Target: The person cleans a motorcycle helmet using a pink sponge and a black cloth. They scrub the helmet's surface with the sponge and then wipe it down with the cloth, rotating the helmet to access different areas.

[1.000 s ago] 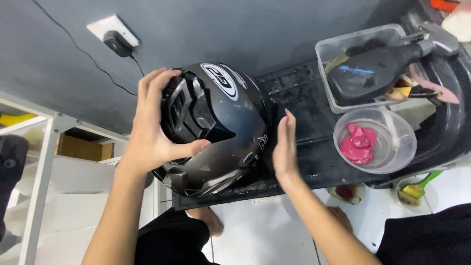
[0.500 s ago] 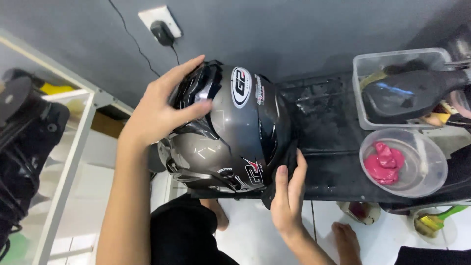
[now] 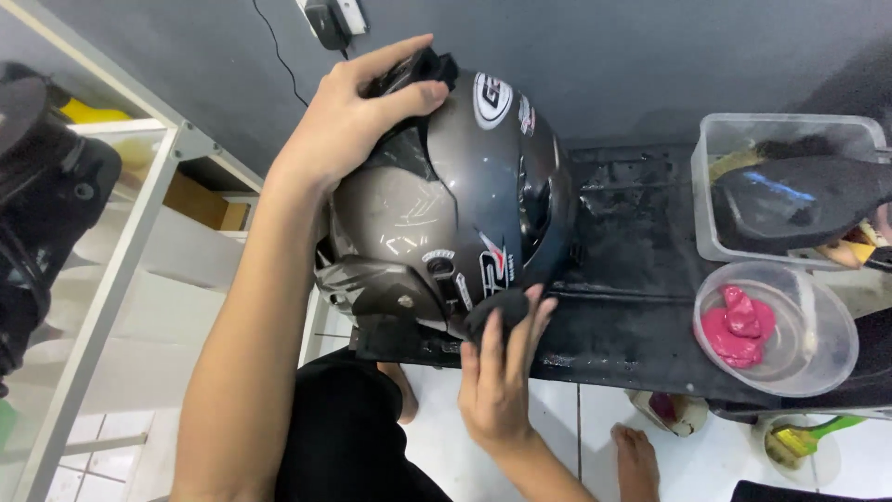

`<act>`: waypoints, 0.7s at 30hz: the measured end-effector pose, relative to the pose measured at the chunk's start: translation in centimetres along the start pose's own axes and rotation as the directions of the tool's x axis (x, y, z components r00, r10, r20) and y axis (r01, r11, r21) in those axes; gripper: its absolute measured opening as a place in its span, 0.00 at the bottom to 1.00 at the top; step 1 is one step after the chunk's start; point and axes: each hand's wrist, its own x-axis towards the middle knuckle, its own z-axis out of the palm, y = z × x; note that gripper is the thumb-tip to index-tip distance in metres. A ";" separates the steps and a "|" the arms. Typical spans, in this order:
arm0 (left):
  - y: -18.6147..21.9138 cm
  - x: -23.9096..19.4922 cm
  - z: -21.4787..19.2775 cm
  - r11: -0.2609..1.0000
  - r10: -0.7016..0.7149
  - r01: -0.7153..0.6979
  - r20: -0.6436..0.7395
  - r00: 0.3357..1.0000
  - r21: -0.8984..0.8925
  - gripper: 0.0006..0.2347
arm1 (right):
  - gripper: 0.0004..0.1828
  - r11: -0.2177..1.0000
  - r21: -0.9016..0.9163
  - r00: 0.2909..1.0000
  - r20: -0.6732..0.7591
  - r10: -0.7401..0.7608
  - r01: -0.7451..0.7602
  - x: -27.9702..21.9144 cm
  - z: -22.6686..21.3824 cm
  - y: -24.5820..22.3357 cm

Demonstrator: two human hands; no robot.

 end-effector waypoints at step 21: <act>-3.3 4.7 0.1 0.988 0.038 -0.048 -0.072 0.997 -0.144 0.12 | 0.36 0.954 -0.277 0.993 0.071 -0.095 0.111 2.8 1.1 0.7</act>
